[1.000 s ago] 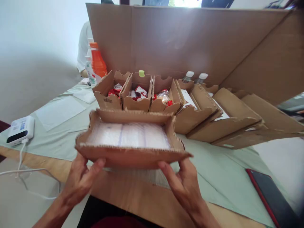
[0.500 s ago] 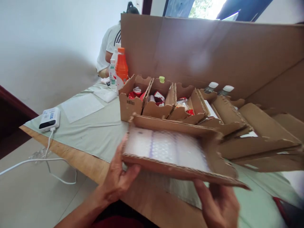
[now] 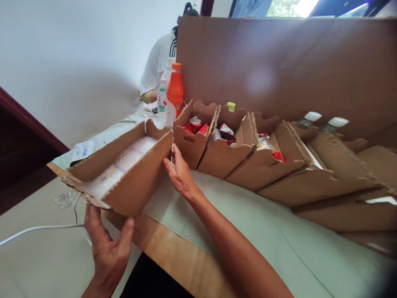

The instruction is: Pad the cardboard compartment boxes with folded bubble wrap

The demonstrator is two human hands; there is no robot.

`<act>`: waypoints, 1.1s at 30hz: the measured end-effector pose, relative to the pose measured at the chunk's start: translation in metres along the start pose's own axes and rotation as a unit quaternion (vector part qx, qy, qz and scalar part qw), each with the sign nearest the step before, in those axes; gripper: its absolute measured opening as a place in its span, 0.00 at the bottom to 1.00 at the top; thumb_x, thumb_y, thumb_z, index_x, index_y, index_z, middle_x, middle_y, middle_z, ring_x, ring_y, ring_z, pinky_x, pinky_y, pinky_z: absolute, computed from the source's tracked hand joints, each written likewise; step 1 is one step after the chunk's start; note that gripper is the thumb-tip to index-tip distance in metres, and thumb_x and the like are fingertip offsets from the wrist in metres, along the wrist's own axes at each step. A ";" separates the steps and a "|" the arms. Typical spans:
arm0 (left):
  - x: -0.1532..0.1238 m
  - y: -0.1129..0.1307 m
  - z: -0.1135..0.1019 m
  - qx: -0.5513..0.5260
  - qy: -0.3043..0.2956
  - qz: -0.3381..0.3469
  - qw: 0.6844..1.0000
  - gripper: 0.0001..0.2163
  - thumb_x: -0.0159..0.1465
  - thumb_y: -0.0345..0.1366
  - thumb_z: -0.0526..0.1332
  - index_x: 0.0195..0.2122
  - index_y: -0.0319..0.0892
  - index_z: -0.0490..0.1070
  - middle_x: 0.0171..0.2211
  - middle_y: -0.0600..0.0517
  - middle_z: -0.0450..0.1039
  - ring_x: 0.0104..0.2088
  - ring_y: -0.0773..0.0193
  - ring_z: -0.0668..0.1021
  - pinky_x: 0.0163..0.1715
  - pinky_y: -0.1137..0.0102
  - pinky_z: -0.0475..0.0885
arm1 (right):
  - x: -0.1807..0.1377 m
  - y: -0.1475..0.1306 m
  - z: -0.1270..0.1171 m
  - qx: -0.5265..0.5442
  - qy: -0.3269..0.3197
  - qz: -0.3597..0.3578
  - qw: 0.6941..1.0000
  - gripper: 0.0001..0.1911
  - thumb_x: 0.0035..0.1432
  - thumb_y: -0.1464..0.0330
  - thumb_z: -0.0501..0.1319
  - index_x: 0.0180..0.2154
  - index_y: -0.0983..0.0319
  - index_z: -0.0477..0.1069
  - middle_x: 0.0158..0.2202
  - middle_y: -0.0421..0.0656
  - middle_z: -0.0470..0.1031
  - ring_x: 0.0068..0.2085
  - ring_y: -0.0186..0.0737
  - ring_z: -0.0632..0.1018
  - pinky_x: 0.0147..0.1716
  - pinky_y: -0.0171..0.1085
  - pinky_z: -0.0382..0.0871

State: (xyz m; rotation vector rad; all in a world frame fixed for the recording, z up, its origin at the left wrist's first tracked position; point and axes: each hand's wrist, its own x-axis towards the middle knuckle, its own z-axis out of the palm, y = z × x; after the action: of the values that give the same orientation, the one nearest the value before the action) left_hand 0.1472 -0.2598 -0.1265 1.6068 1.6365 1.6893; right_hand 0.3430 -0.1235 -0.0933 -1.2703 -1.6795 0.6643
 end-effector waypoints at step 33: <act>0.091 -0.051 0.148 0.083 -0.321 0.065 0.941 0.26 0.74 0.49 0.44 0.48 0.41 0.81 0.58 0.41 0.77 0.66 0.47 0.70 0.68 0.45 0.59 | -0.027 0.046 0.032 -0.084 -0.033 -0.040 0.995 0.18 0.64 0.75 0.54 0.48 0.60 0.80 0.49 0.50 0.81 0.53 0.49 0.77 0.58 0.49 0.70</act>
State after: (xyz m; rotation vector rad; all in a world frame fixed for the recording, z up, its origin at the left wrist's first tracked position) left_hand 0.2151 -0.0964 -0.1640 2.0908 1.3729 0.9206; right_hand 0.3376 -0.1310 -0.1545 -1.3024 -1.8620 0.5309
